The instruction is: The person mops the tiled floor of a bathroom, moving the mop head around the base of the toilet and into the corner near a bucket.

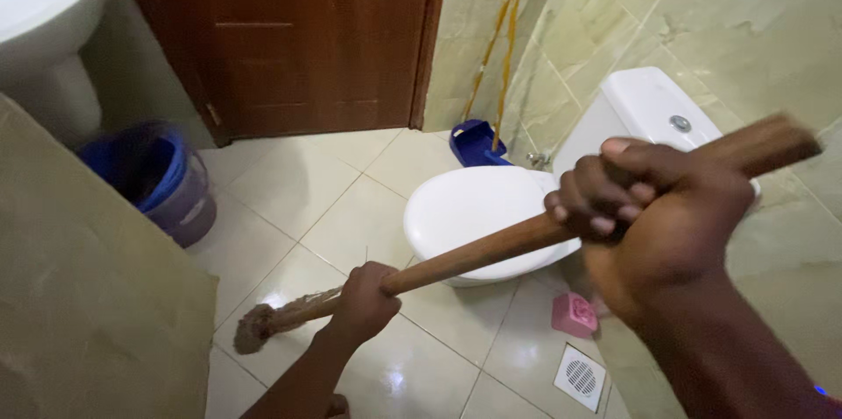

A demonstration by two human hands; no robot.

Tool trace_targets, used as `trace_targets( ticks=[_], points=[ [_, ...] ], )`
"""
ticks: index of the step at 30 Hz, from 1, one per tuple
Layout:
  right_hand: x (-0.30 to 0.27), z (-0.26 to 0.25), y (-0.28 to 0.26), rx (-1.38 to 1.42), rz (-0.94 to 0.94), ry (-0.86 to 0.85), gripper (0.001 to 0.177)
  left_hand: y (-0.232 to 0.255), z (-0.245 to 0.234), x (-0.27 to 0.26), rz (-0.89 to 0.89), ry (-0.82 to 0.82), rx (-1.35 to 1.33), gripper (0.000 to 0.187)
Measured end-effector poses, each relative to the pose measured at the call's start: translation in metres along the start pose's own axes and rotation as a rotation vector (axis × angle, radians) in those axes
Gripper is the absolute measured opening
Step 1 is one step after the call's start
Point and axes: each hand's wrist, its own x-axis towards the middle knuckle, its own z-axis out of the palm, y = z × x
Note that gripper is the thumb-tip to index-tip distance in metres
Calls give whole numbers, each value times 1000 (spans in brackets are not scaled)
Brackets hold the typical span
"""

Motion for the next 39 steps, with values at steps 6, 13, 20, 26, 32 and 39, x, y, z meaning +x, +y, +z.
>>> trace_targets(
  ticks=[6,13,20,26,32,39],
  points=[
    [8,15,-1,16,37,-262,39,-15,0,-20,-226,98,-79,3],
    [14,38,-18,-17,-48,-404,41,-6,-3,-10,-168,261,-105,7],
    [32,86,-23,-74,-115,-393,42,-16,-38,53,-150,305,-117,12],
    [32,120,0,-279,-176,-244,37,-45,-62,144,73,182,-229,20],
    [54,125,15,-146,-166,-248,38,-40,-67,171,61,146,-258,22],
    [91,130,-2,-127,-119,-250,39,-39,-86,137,19,226,-163,17]
  ],
)
